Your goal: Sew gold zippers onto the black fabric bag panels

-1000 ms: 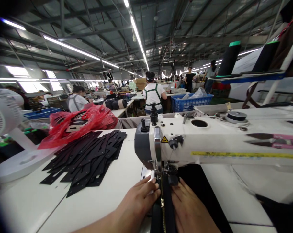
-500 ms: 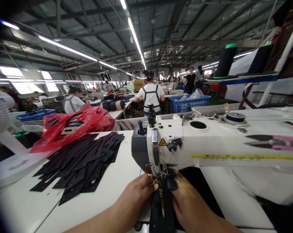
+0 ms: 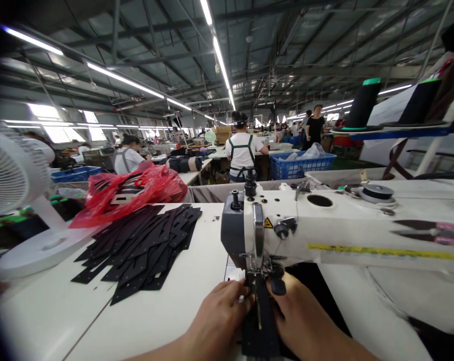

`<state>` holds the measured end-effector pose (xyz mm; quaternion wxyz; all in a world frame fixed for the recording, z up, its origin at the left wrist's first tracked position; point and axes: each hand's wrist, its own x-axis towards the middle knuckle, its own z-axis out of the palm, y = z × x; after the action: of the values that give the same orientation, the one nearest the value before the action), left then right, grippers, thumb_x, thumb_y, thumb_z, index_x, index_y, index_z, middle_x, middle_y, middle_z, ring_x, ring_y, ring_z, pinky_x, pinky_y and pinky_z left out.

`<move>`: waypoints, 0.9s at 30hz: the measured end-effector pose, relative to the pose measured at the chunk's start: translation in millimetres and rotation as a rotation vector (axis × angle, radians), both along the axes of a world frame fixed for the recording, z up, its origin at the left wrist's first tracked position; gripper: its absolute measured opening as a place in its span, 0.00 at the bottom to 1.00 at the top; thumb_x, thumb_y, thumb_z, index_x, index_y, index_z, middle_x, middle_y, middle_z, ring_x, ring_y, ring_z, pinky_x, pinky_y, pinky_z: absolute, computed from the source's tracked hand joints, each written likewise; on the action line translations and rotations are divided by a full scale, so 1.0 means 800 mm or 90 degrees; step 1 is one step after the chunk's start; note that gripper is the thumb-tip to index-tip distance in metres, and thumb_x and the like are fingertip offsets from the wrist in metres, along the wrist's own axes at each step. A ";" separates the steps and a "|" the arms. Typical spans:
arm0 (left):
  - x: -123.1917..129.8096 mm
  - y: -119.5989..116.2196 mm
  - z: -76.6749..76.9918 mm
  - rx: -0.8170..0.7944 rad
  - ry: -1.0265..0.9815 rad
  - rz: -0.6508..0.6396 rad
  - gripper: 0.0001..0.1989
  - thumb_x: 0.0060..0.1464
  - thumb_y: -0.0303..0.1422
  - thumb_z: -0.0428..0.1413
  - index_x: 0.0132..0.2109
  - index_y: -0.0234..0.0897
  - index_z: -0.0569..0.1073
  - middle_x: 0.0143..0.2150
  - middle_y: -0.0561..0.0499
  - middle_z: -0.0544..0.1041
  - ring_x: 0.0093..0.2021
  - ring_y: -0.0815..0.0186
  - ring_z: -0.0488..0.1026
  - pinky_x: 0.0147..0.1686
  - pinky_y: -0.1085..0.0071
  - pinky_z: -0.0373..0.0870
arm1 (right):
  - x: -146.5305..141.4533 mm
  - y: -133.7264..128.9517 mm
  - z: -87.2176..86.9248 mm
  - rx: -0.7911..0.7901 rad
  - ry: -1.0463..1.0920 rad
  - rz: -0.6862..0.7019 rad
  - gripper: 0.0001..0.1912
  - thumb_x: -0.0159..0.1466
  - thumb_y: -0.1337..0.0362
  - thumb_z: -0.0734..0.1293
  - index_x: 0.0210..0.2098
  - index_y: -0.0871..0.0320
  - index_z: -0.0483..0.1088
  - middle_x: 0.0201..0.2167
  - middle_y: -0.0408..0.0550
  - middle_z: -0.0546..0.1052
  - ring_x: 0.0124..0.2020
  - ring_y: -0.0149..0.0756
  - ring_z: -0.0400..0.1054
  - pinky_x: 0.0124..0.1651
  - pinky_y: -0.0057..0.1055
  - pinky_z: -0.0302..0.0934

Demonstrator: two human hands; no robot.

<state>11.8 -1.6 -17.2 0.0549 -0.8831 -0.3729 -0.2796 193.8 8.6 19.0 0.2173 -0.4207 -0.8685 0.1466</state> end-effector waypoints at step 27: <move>0.000 0.004 -0.007 0.014 0.006 0.010 0.06 0.50 0.25 0.59 0.37 0.34 0.70 0.34 0.48 0.72 0.32 0.60 0.70 0.30 0.65 0.71 | -0.002 0.009 -0.011 0.192 0.034 0.063 0.17 0.61 0.75 0.53 0.36 0.55 0.71 0.32 0.47 0.76 0.34 0.35 0.71 0.39 0.28 0.66</move>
<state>11.8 1.9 -22.7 0.0683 -0.8808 -0.3764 -0.2792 191.8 15.9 10.5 0.2940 -0.3360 -0.8941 0.0361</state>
